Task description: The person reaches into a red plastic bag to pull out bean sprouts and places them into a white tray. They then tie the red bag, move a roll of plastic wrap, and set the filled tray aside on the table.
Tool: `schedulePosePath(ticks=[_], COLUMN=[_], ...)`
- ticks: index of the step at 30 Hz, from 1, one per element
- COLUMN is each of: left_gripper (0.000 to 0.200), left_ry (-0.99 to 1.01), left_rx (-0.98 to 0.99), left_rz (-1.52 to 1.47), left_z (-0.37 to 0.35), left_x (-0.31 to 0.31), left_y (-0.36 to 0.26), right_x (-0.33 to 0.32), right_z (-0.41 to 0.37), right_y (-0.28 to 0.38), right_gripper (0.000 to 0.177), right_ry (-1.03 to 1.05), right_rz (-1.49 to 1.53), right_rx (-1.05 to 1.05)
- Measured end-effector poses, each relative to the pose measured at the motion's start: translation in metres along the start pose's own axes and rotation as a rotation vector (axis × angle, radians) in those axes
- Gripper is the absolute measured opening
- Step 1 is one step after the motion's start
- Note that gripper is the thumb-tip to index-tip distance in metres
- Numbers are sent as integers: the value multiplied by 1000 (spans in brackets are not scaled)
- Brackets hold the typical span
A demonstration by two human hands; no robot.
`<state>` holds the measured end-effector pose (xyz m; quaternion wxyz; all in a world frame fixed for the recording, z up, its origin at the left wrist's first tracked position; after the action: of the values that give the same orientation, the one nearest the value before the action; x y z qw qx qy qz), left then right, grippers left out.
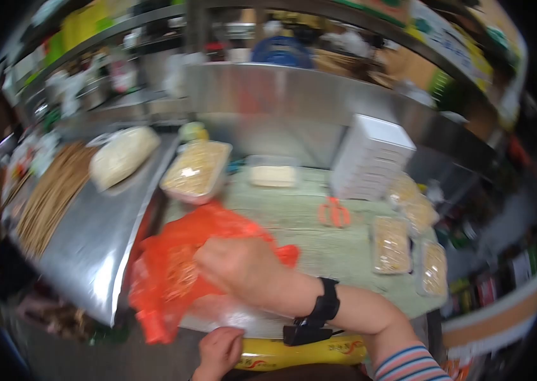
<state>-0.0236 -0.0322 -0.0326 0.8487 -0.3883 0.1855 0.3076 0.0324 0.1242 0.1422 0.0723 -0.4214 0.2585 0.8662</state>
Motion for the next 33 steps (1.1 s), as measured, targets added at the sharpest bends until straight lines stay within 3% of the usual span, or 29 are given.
schedulePosePath(ticks=[2, 5, 7, 8, 10, 11, 13, 18, 20, 22, 24, 29, 33], left_gripper=[15, 13, 11, 10, 10, 10, 10, 11, 14, 14, 14, 14, 15], left_ry=[-10, 4, 26, 28, 41, 46, 71, 127, 55, 69, 86, 101, 76], left_rx=[-22, -24, -55, -55, -58, -62, -71, -58, -60, -70, -80, -87, -66], left_rz=[8, 14, 10, 14, 9, 5, 12, 90, 49, 83, 83, 53, 87], left_z=[8, 12, 13, 14, 16, 17, 18, 10, 3, 4, 6, 12, 11], left_x=[-2, -7, -6, -5, -4, -3, 0, 7, 11, 11, 9, 11, 10], left_y=[-7, -14, -15, -14, -15, -17, -18, -10, -2, -1, -6, -7, -8], right_x=[-18, -39, -44, -47, -56, -56, -36, -5, -4, -11, -26, -21, 11], right_z=[-30, -94, -137, -156, -193, -205, -240, -246, -243, -250, -250, -213, -166], right_y=[2, -12, -40, -55, -93, -97, -129, -157, -165, -172, -183, -235, -255], right_gripper=[16, 19, 36, 36, 44, 44, 46, 36, 34, 35, 36, 34, 38], right_ry=[84, 9, -111, -111, -150, -151, 218, 210, 216, 85, -2, -133, -68], right_rz=[30, 50, -41, -40, -339, -335, -116, 199, 330, 621, 679, 860, 868], right_rx=[58, 166, 228, 236, 552, 564, 1014, 1078, 1096, 1228, 1312, 1240, 1257])
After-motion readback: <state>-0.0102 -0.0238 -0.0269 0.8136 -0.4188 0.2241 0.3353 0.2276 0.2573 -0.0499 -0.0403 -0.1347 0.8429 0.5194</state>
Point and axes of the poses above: each hand's wrist, its own z-axis towards the middle knuckle, its own x-axis out of the palm, y = z × x, the point moved 6 cm from there along z, towards the middle knuckle, and after that the axes turned 14 degrees about x, right-handed, at the moved point
